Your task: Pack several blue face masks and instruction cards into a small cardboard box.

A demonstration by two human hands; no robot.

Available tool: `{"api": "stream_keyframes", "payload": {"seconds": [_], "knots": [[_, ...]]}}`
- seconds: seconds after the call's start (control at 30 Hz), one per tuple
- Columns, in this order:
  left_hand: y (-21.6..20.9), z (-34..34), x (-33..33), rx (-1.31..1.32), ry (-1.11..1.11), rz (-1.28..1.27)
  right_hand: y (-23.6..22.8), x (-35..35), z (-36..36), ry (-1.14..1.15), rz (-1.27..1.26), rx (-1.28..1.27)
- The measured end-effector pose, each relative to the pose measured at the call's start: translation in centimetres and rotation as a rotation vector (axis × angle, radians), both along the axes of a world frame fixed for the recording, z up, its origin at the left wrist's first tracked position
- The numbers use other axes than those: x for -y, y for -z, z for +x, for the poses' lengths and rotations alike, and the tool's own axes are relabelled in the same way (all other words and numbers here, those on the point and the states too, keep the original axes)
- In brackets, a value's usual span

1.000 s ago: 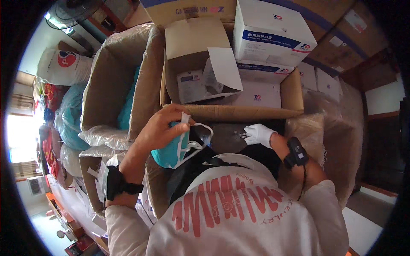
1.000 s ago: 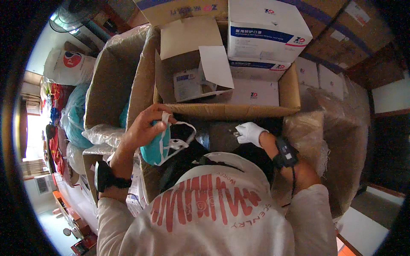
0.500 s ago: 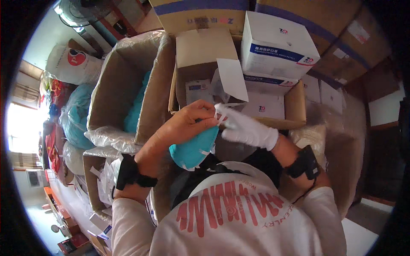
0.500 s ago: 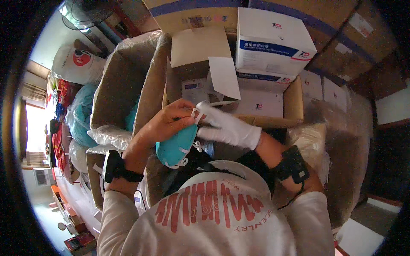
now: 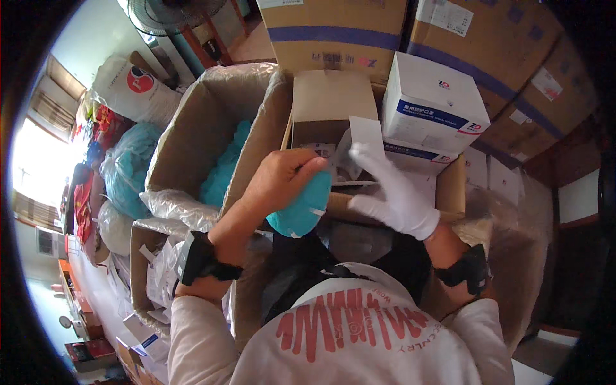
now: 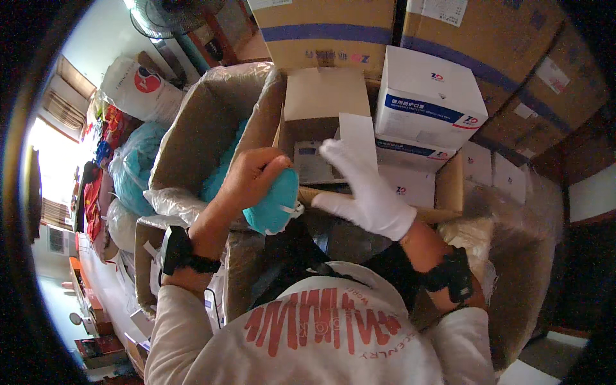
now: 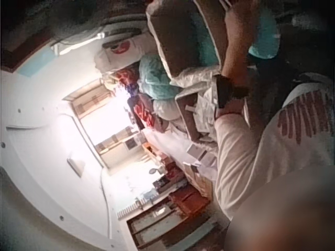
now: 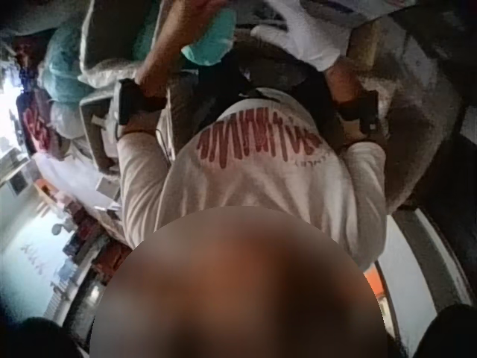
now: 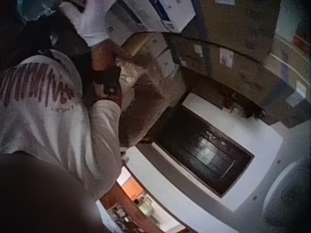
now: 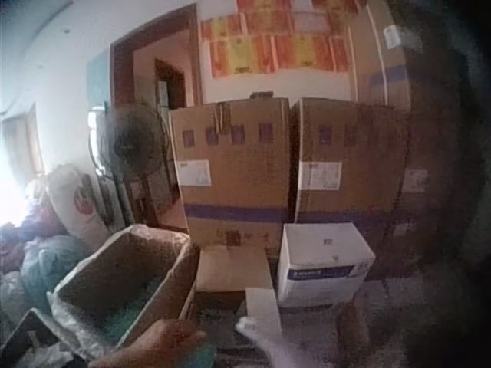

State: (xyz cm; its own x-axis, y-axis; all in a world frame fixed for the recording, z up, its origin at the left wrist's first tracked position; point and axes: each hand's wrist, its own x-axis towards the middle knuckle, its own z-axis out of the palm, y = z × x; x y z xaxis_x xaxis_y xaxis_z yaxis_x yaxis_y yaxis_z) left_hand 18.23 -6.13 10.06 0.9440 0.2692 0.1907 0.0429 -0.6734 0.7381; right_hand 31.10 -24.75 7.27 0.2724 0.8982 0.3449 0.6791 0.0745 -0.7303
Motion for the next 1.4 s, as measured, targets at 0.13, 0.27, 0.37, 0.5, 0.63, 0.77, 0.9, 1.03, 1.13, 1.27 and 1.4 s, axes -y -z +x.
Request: {"api": "stream_keyframes", "payload": {"seconds": [0.13,0.27,0.37,0.5,0.63,0.77,0.9,1.03,1.13,1.27,1.4], "knots": [[-0.8,0.4,0.2,0.065,-0.051,-0.097,2.2,-3.2,-1.5,-0.552,-0.56,-0.511],[-0.2,-0.1,-1.8,0.103,-0.354,-0.237,5.9,-1.8,-0.3,-0.613,-0.323,-0.18],[0.3,-0.4,-2.6,0.099,-0.355,-0.477,3.8,-1.5,-1.6,-0.257,-0.115,-0.83],[0.8,0.0,-1.7,0.115,-0.258,-0.56,1.4,-3.0,-0.6,-0.236,0.036,-0.24],[-0.1,0.2,-1.3,0.142,-0.206,-0.412,-1.6,-4.9,-2.7,-0.55,-0.321,-0.493],[-0.6,-0.2,-1.9,0.154,-0.269,-0.237,-0.7,-4.4,-3.0,-0.339,-0.574,-0.678],[0.7,-1.0,-3.8,0.137,-0.392,-0.257,2.8,-2.6,-1.6,-0.296,-0.037,-0.55],[4.2,1.1,-2.7,0.023,-0.476,-0.213,-1.3,-4.0,-2.7,-0.236,0.251,-0.517],[5.5,4.4,-0.8,0.098,-0.48,0.032,-1.3,-6.8,-5.1,-0.009,0.574,0.215],[4.4,6.0,-3.5,0.129,-0.505,0.401,-3.7,-4.9,-8.2,-0.113,0.196,-0.298],[7.1,6.8,-9.5,0.186,-0.682,0.502,-6.1,-1.4,-10.0,-0.369,-0.091,0.247]]}}
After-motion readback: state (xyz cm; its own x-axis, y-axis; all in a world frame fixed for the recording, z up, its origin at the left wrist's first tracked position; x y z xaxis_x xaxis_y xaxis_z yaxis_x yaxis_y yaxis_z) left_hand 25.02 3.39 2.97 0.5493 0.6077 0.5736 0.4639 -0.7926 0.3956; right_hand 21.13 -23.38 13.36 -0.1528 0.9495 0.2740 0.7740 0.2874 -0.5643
